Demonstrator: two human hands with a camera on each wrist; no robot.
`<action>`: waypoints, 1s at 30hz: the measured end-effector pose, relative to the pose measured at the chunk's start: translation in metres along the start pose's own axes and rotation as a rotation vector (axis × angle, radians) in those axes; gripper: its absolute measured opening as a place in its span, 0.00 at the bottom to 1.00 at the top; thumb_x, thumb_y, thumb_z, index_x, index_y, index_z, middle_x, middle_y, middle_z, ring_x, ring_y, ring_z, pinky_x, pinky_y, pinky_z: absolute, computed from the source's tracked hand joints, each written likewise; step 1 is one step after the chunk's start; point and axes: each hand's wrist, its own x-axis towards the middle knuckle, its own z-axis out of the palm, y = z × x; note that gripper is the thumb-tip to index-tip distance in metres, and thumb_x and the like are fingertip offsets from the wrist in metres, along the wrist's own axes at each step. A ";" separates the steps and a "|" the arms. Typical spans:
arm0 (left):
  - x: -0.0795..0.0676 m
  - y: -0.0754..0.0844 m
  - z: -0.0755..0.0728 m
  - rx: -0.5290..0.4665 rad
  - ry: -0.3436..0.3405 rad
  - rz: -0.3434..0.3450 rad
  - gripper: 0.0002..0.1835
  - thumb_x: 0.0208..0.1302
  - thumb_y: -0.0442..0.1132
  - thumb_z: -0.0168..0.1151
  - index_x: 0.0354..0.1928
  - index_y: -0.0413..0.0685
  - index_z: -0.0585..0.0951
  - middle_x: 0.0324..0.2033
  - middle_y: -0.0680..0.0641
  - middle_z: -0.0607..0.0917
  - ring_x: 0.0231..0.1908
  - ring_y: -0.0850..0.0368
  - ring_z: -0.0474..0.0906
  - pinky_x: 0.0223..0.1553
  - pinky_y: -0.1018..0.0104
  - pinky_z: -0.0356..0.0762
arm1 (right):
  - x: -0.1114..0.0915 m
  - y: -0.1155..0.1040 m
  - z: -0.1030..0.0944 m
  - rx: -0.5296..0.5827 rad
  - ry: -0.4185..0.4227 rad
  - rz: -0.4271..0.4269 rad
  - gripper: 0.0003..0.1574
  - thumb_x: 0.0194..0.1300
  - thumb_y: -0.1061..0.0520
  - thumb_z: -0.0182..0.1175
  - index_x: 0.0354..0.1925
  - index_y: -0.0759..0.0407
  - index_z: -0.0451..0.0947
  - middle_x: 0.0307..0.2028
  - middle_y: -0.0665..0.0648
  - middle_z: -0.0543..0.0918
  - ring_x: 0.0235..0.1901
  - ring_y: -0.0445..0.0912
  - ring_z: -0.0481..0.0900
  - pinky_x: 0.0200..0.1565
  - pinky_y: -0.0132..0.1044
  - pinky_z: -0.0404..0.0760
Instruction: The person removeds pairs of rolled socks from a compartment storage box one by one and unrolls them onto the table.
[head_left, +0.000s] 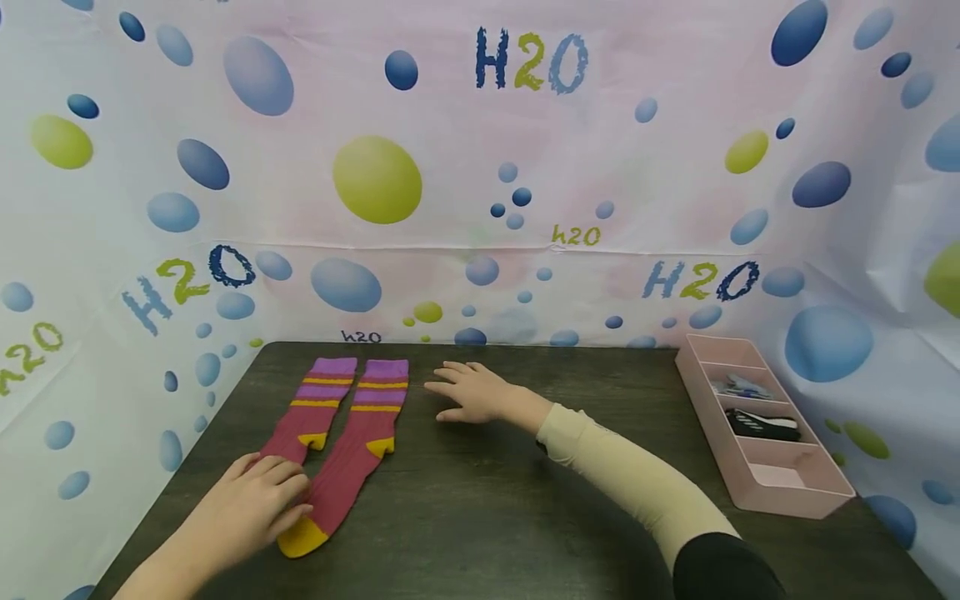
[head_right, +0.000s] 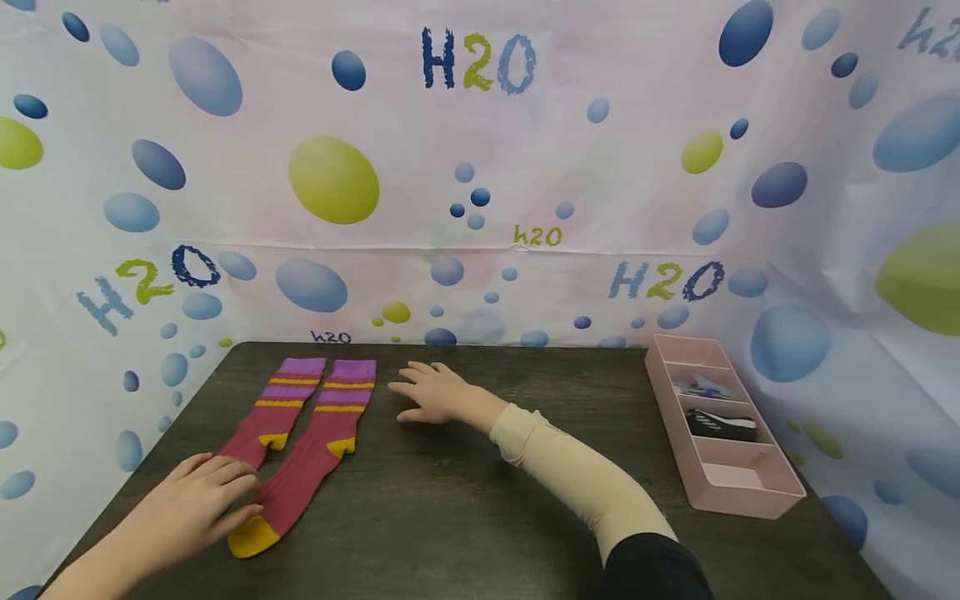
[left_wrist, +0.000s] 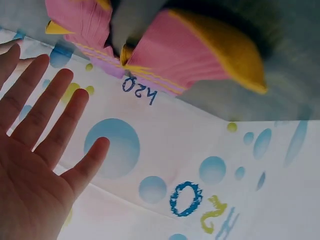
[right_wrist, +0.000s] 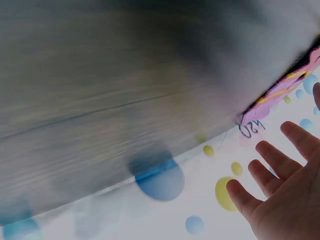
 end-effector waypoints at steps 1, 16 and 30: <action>0.002 -0.001 -0.001 -0.003 0.002 0.011 0.14 0.54 0.58 0.70 0.30 0.59 0.82 0.30 0.59 0.82 0.37 0.58 0.79 0.43 0.48 0.76 | -0.008 0.002 0.000 0.011 0.012 -0.005 0.41 0.70 0.31 0.46 0.75 0.42 0.55 0.75 0.55 0.57 0.77 0.52 0.49 0.71 0.55 0.57; 0.071 -0.010 -0.003 -0.027 0.017 0.179 0.10 0.61 0.52 0.66 0.29 0.56 0.80 0.31 0.55 0.84 0.37 0.54 0.79 0.46 0.51 0.76 | -0.132 0.018 0.003 0.096 0.169 0.003 0.35 0.70 0.37 0.52 0.68 0.52 0.69 0.70 0.59 0.68 0.73 0.57 0.58 0.67 0.61 0.62; 0.152 0.011 0.004 -0.003 0.076 0.291 0.10 0.56 0.51 0.71 0.33 0.55 0.84 0.31 0.56 0.85 0.40 0.54 0.80 0.50 0.50 0.77 | -0.247 0.018 0.015 0.174 0.393 0.255 0.32 0.64 0.43 0.62 0.64 0.50 0.74 0.65 0.59 0.74 0.69 0.61 0.65 0.61 0.64 0.67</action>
